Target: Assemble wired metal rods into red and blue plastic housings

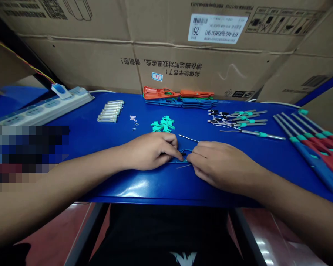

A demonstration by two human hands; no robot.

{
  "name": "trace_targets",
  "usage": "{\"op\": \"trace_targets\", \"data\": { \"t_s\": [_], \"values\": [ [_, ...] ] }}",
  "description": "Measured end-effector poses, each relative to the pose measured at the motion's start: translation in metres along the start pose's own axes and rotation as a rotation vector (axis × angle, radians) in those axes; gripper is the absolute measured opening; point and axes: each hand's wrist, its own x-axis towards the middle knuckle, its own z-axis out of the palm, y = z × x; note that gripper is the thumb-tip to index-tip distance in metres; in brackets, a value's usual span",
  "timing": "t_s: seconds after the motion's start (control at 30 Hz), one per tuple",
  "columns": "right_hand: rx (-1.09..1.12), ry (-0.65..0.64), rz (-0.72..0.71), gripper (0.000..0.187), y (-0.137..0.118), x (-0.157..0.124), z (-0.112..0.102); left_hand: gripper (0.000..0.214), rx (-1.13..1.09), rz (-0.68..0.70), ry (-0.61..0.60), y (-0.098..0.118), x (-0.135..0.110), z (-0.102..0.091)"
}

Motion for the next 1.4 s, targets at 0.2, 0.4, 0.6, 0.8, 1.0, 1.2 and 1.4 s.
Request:
{"op": "trace_targets", "data": {
  "t_s": [0.2, 0.4, 0.6, 0.8, 1.0, 1.2, 1.4],
  "values": [
    [0.110, 0.017, 0.035, 0.017, 0.004, 0.001, 0.001, 0.037, 0.004, 0.015, 0.017, -0.001, 0.000, 0.000],
    [0.364, -0.001, 0.143, 0.020, 0.010, -0.001, -0.001, 0.035, 0.045, 0.052, 0.024, -0.001, -0.002, 0.001],
    [0.429, 0.009, 0.204, 0.017, 0.012, -0.007, -0.001, 0.031, 0.154, 0.078, 0.050, 0.000, -0.004, 0.002],
    [0.328, 0.036, 0.186, 0.019, 0.009, -0.011, 0.000, 0.030, 0.093, 0.089, 0.053, 0.000, -0.004, 0.002],
    [0.247, 0.060, 0.172, 0.024, 0.004, -0.017, 0.005, 0.031, 0.058, 0.081, 0.051, -0.001, -0.004, 0.002],
    [0.317, 0.058, 0.254, 0.018, 0.000, -0.015, 0.002, 0.032, 0.054, 0.055, 0.026, 0.003, -0.003, 0.002],
    [0.500, 0.035, 0.224, 0.022, 0.019, -0.027, -0.003, 0.031, 0.054, 0.034, -0.010, 0.007, -0.001, -0.001]
  ]
}}
